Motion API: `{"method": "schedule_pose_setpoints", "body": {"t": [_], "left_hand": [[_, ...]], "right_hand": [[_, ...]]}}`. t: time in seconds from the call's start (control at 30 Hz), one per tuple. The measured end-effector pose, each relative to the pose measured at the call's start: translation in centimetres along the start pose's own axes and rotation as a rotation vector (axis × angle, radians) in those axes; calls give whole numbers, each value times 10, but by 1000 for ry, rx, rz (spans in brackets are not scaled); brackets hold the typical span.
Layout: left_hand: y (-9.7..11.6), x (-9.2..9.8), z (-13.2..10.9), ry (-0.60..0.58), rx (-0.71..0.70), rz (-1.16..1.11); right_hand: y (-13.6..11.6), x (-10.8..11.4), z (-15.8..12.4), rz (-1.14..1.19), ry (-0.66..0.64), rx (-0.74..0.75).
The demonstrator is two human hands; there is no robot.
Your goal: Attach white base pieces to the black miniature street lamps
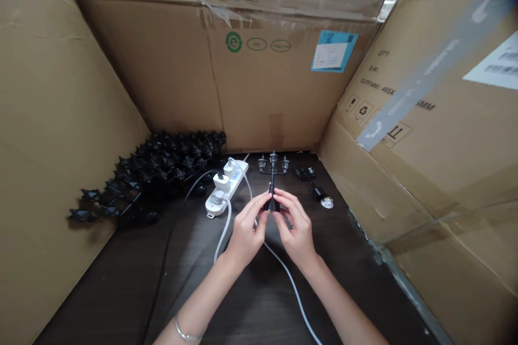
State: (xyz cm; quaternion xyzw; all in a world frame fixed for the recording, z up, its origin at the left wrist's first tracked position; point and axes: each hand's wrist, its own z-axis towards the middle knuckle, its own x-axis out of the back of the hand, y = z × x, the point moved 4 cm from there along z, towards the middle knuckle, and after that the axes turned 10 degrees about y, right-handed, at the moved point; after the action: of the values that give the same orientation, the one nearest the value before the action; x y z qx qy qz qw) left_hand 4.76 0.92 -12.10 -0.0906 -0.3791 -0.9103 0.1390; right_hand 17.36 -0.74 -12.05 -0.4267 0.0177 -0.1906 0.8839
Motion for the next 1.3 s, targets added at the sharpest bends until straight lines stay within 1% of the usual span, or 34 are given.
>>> {"method": "schedule_pose_setpoints", "body": {"t": [0.2,0.33,0.4,0.47,0.63,0.73,0.83,0.9,1.13,1.3], "left_hand": [[2,-2,-3,28,-45,86],[4,-4,-6,39,-62,124],[6,-5,-6,39,-70,128],[6,-4,-4,30,-56,123],[0,-6,-2,-42,83,70],[-6,-8,-4,-66,219,-4],[-10,-8,-5,-60,329,-89],[-11,-8,-5,-48,349,-113],[-14,-7,-3,2,440,-181],[-14,-7,-2,12,446,-170]], "right_hand": [[-2,-3,-4,-78,49,76],[-4,-5,-6,-125,59,109],[-4,-5,-6,-133,66,118],[-3,-3,-5,-114,67,95],[9,0,-1,27,67,-76],[15,2,1,92,120,-177],[16,2,3,140,162,-221],[14,2,3,165,152,-229],[13,-1,3,225,51,-239],[12,-2,3,263,55,-270]]}}
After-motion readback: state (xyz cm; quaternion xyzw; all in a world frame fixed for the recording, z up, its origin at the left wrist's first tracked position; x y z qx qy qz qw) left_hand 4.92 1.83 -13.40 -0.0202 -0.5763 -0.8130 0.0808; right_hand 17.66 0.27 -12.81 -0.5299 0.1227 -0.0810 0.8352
